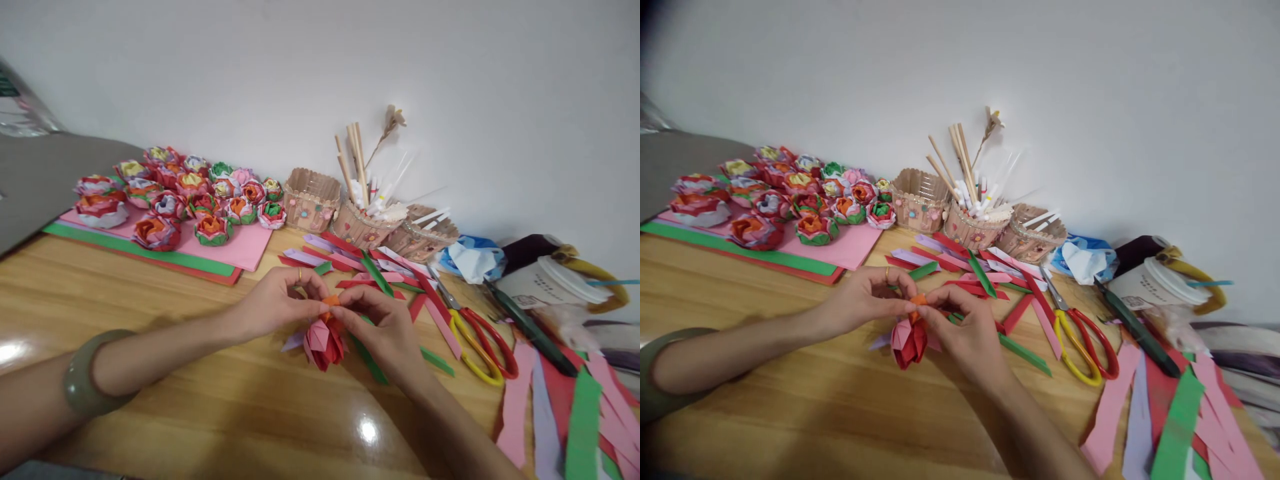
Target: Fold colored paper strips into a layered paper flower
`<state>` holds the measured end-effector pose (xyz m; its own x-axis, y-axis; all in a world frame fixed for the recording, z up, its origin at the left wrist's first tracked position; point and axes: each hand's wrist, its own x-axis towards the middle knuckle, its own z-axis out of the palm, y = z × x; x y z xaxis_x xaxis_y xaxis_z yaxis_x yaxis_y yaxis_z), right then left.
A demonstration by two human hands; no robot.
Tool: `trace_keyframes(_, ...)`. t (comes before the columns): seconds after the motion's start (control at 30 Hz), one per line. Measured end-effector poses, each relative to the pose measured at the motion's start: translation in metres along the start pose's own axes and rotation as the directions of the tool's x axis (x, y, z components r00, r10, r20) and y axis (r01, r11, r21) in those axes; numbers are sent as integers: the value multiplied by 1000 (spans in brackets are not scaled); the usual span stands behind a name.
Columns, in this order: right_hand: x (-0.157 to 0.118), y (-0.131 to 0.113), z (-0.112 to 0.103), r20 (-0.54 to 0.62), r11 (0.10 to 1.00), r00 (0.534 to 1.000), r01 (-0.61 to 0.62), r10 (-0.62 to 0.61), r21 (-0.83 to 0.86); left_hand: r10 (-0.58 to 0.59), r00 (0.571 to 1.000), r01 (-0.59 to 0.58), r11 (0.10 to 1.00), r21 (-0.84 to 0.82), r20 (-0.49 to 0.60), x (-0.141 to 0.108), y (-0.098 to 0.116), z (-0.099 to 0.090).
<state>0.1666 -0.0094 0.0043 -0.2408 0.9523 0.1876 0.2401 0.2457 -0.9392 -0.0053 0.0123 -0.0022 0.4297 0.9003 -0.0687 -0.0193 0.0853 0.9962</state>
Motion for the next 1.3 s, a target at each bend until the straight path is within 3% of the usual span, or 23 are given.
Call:
trace_keyframes(0.1, -1, -2, 0, -9, 981, 992, 124, -127, -151, 39, 999, -39, 999, 8, 20, -1, -1, 0)
trace_keyframes(0.2, -3, 0, 0, 10, 897, 953, 287, -302, -337, 95, 996, -94, 991, 97, -3, -3, -1, 1)
trace_keyframes(0.3, -6, 4, 2, 24, 741, 886, 401, -462, -538, 280, 959, -261, 927, 270, -36, -5, -2, 1)
trace_keyframes(0.33, -6, 4, 2, 14, 730, 883, 396, -469, -557, 336, 941, -308, 897, 318, -38, -6, -3, 1)
trace_keyframes(0.4, -4, 5, 2, -23, 818, 933, 303, -359, -489, 364, 930, -321, 876, 361, -56, -5, -5, 1)
trace_keyframes(0.47, -1, 4, 1, -17, 923, 988, 138, -154, -360, 282, 954, -236, 913, 332, -98, -3, -7, 0)
trace_keyframes(0.57, 2, 5, -1, 48, 955, 999, 4, 11, -296, 135, 984, -108, 972, 209, -118, 3, -9, -2)
trace_keyframes(0.8, 2, 6, 0, 10, 936, 998, -56, 63, -347, -134, 991, 134, 991, 5, -27, 12, -4, -5)
trace_keyframes(0.97, 2, 2, 0, 85, 926, 995, -17, 53, -378, -162, 987, 162, 987, 17, -22, 7, -4, -2)
trace_keyframes(1.07, 0, 5, -1, 98, 890, 995, 69, -28, -451, -131, 991, 134, 988, 73, -38, 3, -5, 0)
trace_keyframes(1.13, -2, 8, -2, 100, 814, 982, 191, -163, -548, -94, 995, 98, 989, 109, -42, 3, -5, -1)
trace_keyframes(1.2, -3, 10, -3, 148, 703, 927, 360, -346, -613, -58, 998, 60, 993, 106, -18, 4, -5, -3)
trace_keyframes(1.3, -3, 9, -5, 142, 601, 855, 459, -498, -654, -48, 998, 49, 997, -58, 26, 8, -3, -7)
